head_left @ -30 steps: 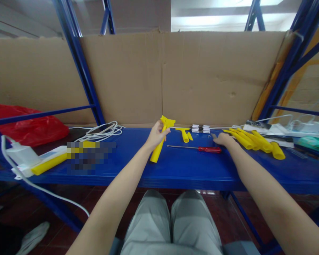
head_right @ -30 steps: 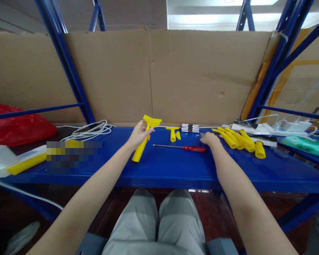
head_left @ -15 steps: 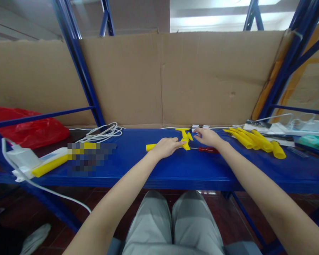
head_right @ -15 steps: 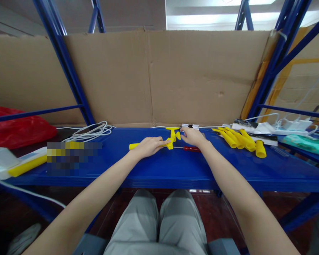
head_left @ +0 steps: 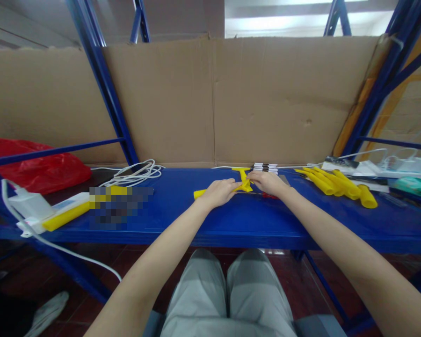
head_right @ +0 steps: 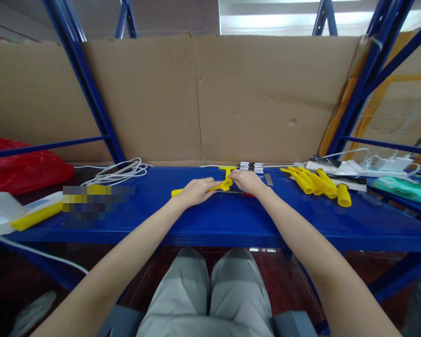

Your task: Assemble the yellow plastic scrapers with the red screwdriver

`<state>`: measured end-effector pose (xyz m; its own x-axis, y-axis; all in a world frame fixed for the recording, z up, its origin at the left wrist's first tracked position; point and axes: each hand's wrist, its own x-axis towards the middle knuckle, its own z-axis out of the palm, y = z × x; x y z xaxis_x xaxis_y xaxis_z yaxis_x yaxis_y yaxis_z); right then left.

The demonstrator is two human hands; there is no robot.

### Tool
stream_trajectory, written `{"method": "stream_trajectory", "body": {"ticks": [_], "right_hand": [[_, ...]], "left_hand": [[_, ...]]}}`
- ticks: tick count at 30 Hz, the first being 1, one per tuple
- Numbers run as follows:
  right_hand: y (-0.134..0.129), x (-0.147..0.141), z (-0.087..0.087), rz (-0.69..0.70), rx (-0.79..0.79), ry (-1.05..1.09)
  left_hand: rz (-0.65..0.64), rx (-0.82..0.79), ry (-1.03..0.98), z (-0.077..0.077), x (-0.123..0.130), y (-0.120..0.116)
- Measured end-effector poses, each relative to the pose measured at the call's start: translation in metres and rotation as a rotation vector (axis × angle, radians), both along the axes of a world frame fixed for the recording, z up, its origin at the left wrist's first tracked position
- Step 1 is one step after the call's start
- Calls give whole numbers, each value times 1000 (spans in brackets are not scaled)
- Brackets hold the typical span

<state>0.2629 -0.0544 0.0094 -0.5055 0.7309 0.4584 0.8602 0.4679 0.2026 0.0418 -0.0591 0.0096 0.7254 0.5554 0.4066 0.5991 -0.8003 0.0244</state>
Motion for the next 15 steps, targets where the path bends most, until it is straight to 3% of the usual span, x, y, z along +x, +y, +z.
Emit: {"method": "stream_trajectory", "body": {"ticks": [6, 10, 15], "right_hand": [[7, 13, 3, -175, -30, 234], [16, 20, 5, -374, -164, 577], [20, 11, 9, -528, -339, 983]], "left_hand": [[21, -17, -70, -2, -5, 8], [20, -42, -157, -1, -11, 17], [33, -50, -207, -1, -17, 24]]}}
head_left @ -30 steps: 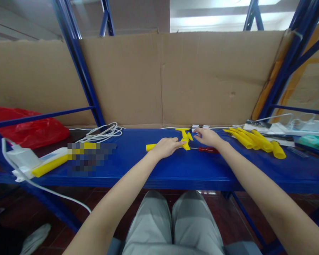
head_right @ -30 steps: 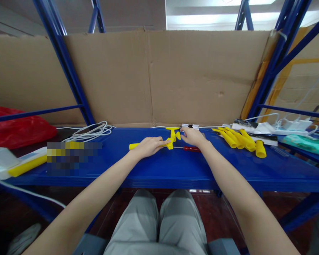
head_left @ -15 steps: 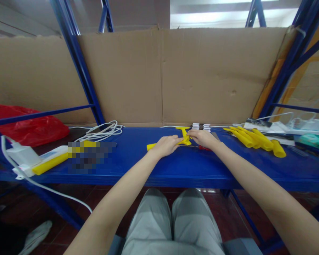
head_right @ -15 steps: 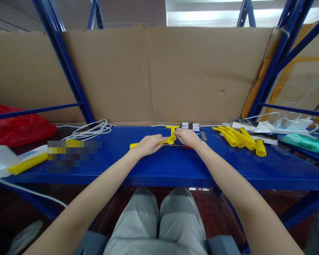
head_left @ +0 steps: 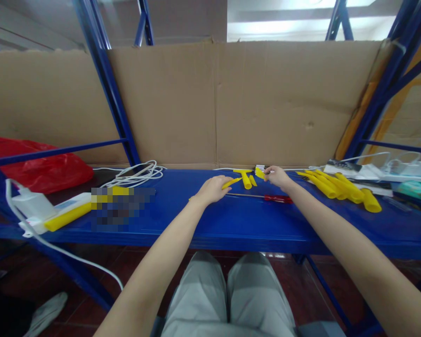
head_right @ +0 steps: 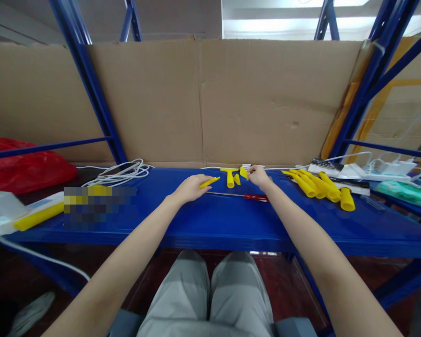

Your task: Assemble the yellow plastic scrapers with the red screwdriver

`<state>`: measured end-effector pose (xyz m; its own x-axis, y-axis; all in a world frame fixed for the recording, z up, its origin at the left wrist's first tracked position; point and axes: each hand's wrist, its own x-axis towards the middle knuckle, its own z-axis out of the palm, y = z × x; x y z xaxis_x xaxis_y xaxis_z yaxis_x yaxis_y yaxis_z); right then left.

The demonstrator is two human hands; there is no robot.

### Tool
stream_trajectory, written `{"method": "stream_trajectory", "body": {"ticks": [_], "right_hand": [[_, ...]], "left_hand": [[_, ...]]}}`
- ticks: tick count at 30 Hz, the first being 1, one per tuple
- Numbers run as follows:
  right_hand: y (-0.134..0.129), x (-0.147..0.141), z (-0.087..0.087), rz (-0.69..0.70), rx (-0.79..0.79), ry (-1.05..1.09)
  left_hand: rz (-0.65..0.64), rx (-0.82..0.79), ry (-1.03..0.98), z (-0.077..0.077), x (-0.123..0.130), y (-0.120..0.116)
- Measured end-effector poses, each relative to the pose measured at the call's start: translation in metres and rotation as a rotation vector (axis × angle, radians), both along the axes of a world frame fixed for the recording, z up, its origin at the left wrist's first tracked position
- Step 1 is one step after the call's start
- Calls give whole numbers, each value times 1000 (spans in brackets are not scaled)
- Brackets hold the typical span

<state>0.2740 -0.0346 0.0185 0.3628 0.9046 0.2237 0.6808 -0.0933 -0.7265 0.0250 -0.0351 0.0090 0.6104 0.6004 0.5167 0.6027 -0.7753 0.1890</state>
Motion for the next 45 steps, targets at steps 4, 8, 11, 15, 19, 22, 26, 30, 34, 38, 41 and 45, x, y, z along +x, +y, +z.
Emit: {"method": "stream_trajectory", "body": {"ticks": [4, 8, 11, 15, 19, 22, 26, 30, 34, 38, 41, 45], "right_hand": [[3, -11, 2, -52, -80, 35], [11, -15, 5, -64, -131, 22], [18, -16, 6, -68, -157, -6], [28, -20, 2, -61, -168, -69], [35, -21, -7, -17, -170, -192], [37, -19, -12, 21, -176, -297], [36, -17, -15, 73, -180, -391], [35, -17, -15, 112, -178, -457], [35, -18, -14, 134, -188, -508], [36, -20, -15, 134, -225, -588], [37, -21, -16, 139, -235, -596], [38, -21, -17, 172, -236, -594]], "left_hand": [[7, -4, 5, 1, -1, -1], [32, 13, 76, 2, -1, -2], [57, 34, 119, 2, -2, -2], [63, 50, 122, 1, -3, -1], [65, 49, 118, 1, -3, 0], [67, 49, 118, 1, -3, -1], [75, 41, 124, 2, -2, -2], [74, 39, 122, 1, -1, -2], [67, 47, 127, 0, -1, -2], [67, 45, 129, 0, -1, -2], [69, 41, 131, 0, -1, -2], [70, 33, 132, 0, -1, -3]]}}
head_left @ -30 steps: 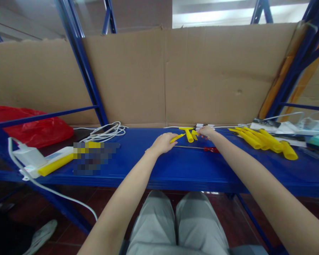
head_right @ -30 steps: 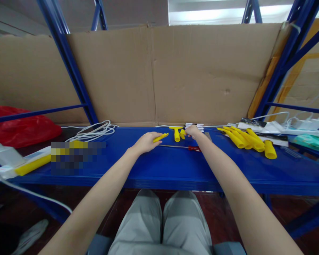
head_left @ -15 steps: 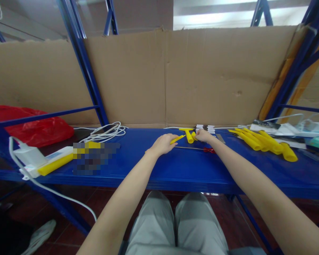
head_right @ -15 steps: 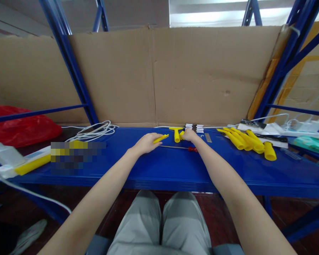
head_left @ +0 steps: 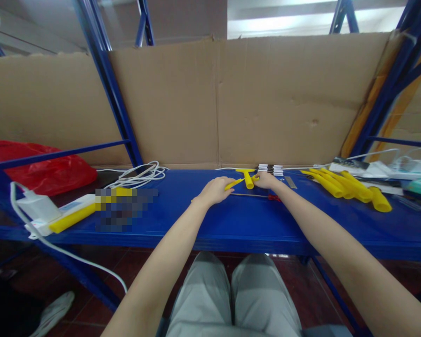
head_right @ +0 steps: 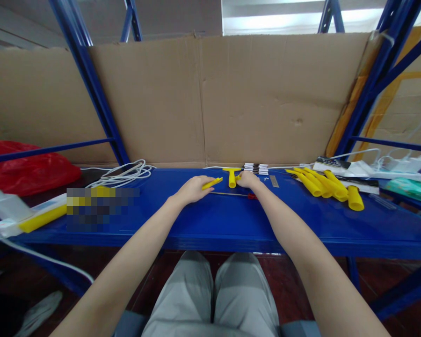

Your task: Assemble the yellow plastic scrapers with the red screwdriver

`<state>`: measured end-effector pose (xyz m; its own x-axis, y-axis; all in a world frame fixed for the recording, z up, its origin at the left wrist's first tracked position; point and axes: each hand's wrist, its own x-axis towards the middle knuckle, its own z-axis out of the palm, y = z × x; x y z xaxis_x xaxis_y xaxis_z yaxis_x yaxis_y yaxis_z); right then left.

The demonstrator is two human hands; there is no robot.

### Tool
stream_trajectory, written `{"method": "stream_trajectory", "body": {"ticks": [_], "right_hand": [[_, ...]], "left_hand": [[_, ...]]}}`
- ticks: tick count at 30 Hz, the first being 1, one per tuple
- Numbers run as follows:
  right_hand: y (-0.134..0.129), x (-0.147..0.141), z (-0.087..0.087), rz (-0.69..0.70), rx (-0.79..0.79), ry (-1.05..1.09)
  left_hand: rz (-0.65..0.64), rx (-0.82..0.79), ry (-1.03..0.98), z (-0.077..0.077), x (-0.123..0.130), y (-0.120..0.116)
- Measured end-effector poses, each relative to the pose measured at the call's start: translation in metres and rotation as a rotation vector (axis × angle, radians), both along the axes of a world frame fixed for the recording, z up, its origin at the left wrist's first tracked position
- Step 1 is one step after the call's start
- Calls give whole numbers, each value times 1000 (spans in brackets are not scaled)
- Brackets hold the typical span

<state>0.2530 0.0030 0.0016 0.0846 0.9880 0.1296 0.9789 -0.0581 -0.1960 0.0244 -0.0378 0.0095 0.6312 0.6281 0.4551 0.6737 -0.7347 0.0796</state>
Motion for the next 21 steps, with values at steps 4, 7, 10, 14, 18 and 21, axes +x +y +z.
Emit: {"method": "stream_trajectory", "body": {"ticks": [4, 7, 10, 14, 18, 21], "right_hand": [[0, 0, 0, 3, -9, -38], [-3, -1, 1, 1, -8, -67], [-7, -2, 2, 19, 4, -78], [-11, -2, 4, 27, 20, -86], [-12, -3, 4, 25, 27, -86], [-12, -4, 4, 18, 16, -101]], "left_hand": [[0, -4, 4, 0, 0, 0], [0, -5, 3, 0, 0, 0], [-1, -5, 5, 0, 0, 0], [5, -10, 22, 0, 0, -1], [16, -18, 29, 1, 1, -1], [5, -13, 27, 0, 1, -1]]}}
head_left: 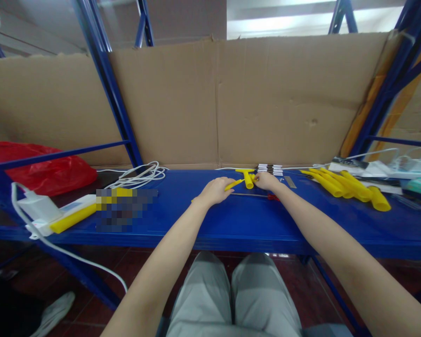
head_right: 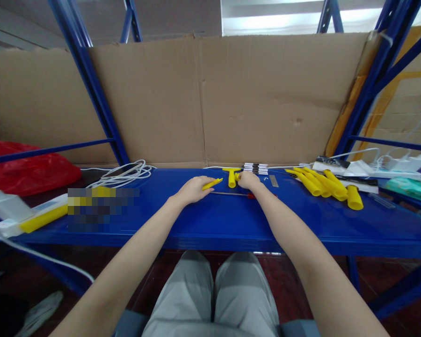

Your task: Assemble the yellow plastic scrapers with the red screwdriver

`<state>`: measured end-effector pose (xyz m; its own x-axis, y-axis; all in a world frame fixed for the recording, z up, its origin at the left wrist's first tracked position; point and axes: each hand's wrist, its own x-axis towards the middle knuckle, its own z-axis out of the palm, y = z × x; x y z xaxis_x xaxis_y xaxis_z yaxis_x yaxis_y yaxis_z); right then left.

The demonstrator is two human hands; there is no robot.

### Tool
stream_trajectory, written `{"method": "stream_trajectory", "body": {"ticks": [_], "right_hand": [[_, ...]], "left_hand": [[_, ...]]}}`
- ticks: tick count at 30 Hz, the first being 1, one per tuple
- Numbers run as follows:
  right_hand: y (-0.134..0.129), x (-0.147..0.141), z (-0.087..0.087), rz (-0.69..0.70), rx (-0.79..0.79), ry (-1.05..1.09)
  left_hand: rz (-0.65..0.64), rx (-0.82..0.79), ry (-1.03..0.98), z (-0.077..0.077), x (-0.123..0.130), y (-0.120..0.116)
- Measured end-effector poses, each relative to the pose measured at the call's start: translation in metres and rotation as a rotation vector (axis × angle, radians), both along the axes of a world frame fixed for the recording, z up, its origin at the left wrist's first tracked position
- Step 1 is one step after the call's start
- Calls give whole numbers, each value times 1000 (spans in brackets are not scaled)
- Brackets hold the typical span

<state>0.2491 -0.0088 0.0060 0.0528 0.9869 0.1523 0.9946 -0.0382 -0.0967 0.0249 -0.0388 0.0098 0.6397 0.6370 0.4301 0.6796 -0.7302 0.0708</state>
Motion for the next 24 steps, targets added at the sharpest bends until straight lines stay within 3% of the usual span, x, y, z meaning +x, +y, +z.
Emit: {"method": "stream_trajectory", "body": {"ticks": [5, 9, 14, 19, 24], "right_hand": [[-3, -2, 1, -19, -20, -3], [-10, -6, 10, -42, 79, 48], [-25, -22, 28, 60, 240, 391], [-44, -45, 34, 316, 33, 853], [-48, -54, 29, 307, -91, 1048]], "left_hand": [[-5, 5, -3, -1, 0, 0], [-10, 1, -5, -1, 0, 1], [34, -3, -43, 1, 2, -2], [151, -26, -63, 5, 2, -5], [144, -25, -99, 5, 1, -3]]}}
